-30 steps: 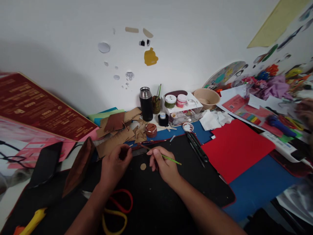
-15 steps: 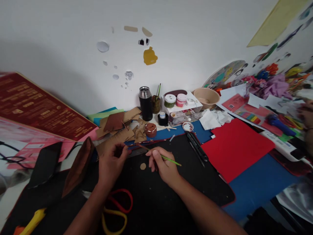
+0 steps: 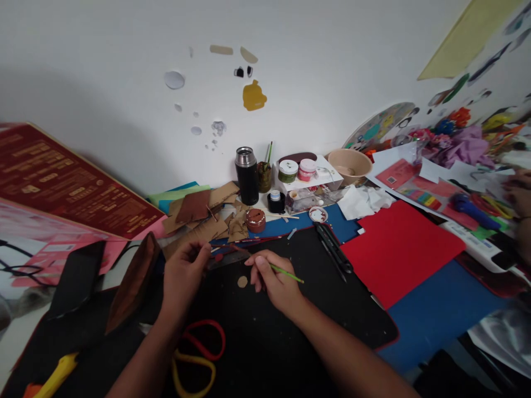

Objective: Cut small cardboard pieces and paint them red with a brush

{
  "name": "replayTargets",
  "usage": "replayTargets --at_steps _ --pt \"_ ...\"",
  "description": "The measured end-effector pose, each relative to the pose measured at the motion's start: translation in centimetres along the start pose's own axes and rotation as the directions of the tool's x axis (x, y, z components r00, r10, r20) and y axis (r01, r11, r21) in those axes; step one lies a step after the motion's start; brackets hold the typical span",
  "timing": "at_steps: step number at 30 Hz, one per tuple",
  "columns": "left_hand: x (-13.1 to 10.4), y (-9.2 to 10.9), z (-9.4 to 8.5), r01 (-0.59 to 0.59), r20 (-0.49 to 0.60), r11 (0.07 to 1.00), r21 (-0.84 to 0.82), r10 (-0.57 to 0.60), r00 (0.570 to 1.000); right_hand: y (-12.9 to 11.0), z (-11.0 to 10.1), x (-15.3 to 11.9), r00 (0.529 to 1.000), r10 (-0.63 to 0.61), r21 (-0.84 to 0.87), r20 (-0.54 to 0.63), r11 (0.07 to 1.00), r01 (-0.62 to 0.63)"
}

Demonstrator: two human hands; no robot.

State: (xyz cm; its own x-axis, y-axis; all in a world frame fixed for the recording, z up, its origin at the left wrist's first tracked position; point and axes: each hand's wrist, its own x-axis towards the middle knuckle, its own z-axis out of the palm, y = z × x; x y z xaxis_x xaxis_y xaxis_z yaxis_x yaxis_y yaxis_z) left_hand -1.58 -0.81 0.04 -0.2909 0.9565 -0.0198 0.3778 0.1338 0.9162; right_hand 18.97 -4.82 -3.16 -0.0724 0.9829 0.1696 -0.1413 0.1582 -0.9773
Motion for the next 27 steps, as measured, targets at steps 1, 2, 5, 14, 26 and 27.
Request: replayTargets --at_steps 1,2,5,14,26,27 --pt "0.1 0.0 0.0 0.022 0.012 0.999 -0.029 -0.022 1.000 0.0 0.0 0.0 1.000 0.009 0.002 -0.009 1.000 -0.009" --pt "0.2 0.0 0.0 0.047 0.025 0.996 -0.070 -0.045 0.999 0.0 -0.1 0.1 1.000 0.020 0.009 -0.023 1.000 -0.020" --pt "0.6 0.0 0.0 0.146 0.067 0.947 -0.286 -0.133 0.989 0.0 -0.2 0.3 0.999 0.031 0.027 -0.043 0.999 -0.030" --pt "0.5 0.6 0.6 0.286 0.181 0.822 -0.491 -0.225 0.957 -0.3 0.4 -0.3 0.992 -0.087 -0.026 0.091 0.996 0.090" --pt "0.2 0.0 1.3 0.303 0.192 0.852 -0.427 -0.242 0.951 -0.5 0.3 -0.2 0.988 -0.122 -0.068 0.091 0.989 0.129" --pt "0.3 0.0 1.2 0.304 0.192 0.848 -0.434 -0.243 0.951 -0.5 0.2 -0.2 0.990 -0.119 -0.063 0.072 0.990 0.124"
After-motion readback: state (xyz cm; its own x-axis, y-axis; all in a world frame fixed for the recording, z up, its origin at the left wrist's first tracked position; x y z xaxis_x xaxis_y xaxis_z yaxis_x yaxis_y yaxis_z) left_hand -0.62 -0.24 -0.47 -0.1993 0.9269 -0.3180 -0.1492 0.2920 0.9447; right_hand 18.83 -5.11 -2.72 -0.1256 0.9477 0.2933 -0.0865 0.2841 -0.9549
